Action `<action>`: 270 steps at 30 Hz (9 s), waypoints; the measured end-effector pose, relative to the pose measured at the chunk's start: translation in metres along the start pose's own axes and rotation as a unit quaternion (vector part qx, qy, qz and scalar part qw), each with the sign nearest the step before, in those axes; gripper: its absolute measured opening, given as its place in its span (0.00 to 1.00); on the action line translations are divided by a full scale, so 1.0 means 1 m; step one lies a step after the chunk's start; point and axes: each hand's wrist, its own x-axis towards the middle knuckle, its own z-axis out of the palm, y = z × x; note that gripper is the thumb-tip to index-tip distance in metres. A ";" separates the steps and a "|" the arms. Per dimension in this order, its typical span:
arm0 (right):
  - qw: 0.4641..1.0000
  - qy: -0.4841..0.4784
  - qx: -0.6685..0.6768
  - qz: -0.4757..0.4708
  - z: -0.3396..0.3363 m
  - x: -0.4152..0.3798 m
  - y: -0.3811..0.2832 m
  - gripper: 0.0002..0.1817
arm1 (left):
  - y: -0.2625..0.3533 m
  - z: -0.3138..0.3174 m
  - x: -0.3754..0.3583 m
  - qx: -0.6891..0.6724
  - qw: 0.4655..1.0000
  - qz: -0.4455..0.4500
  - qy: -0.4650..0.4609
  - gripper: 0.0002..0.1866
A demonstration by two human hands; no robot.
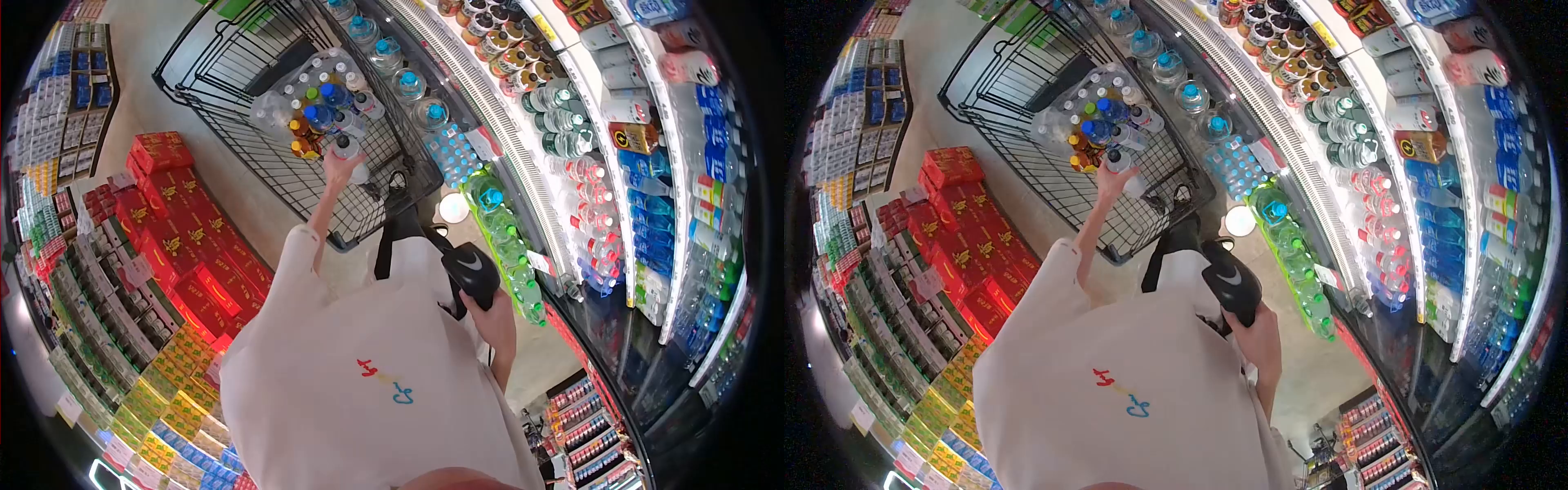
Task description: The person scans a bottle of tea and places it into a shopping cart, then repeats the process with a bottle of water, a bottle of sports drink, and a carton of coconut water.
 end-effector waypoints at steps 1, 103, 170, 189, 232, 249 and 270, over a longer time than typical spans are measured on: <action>0.999 -0.007 -0.003 0.034 0.001 0.003 -0.006 0.19 | -0.011 0.001 0.008 0.025 0.999 0.000 0.045 0.34; 0.985 0.107 0.072 -0.116 -0.003 -0.064 0.028 0.15 | 0.253 0.128 -0.168 -0.137 0.742 -0.254 -0.605 0.32; 0.995 -0.043 -0.005 -0.091 -0.016 -0.045 0.041 0.18 | 0.159 0.045 -0.146 -0.295 0.851 -0.157 -0.406 0.31; 0.992 -0.004 -0.034 0.120 0.017 0.004 -0.021 0.16 | -0.111 -0.007 0.059 0.092 0.953 -0.129 0.259 0.48; 0.936 0.215 0.278 0.018 -0.141 -0.038 0.204 0.16 | 0.397 0.588 -0.088 0.041 0.812 0.507 -0.287 0.47; 0.924 0.232 0.288 0.100 -0.174 -0.042 0.258 0.16 | 0.403 0.595 -0.111 -0.058 0.860 0.441 -0.252 0.41; 0.973 0.126 0.191 0.015 -0.133 -0.011 0.144 0.15 | 0.256 0.241 -0.159 -0.483 0.656 -0.272 -0.511 0.49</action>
